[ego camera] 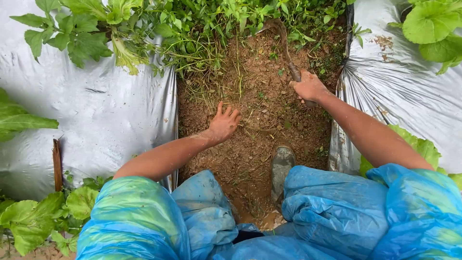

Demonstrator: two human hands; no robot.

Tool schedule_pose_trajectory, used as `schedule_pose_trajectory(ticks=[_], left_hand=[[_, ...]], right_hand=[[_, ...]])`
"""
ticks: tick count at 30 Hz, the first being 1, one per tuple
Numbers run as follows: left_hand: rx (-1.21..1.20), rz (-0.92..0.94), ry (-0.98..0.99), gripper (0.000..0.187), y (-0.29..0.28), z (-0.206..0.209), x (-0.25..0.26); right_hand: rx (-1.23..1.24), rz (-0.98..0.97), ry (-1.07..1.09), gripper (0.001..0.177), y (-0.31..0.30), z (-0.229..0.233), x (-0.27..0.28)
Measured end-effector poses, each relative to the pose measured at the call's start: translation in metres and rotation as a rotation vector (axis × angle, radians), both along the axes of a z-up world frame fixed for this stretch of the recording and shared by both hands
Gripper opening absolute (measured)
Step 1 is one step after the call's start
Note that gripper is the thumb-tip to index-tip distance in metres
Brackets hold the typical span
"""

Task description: The person is weeding a vegetable garden bed by cutting weeds with a sickle and pulling them out by hand.

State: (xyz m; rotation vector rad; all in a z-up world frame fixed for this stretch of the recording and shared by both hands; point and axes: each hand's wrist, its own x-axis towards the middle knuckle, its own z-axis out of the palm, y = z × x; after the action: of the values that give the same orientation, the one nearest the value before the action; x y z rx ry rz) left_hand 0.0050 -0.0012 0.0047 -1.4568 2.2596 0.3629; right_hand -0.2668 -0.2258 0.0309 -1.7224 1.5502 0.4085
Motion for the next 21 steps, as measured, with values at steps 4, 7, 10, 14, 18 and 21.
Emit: schedule_pose_trajectory(ticks=[4, 7, 10, 14, 18, 21], left_hand=[[-0.125, -0.119, -0.074, 0.047, -0.026, 0.027, 0.016], [-0.239, -0.086, -0.089, 0.064, -0.058, 0.059, 0.027], [-0.328, 0.024, -0.144, 0.101, -0.102, 0.014, 0.055], [-0.184, 0.35, -0.312, 0.153, -0.137, -0.03, 0.106], [-0.155, 0.441, -0.114, 0.125, -0.12, -0.068, 0.112], [-0.108, 0.455, -0.06, 0.098, -0.11, -0.036, 0.099]], right_hand=[[-0.047, -0.033, -0.057, 0.037, 0.011, -0.002, -0.004], [-0.036, -0.109, -0.164, 0.035, 0.042, 0.009, 0.01], [0.054, -0.206, -0.269, 0.025, 0.07, 0.022, 0.031], [0.222, -0.295, -0.327, 0.02, 0.102, 0.037, 0.059], [0.167, -0.192, -0.447, 0.026, 0.102, 0.029, 0.068], [0.1, -0.13, -0.45, 0.028, 0.086, -0.003, 0.069]])
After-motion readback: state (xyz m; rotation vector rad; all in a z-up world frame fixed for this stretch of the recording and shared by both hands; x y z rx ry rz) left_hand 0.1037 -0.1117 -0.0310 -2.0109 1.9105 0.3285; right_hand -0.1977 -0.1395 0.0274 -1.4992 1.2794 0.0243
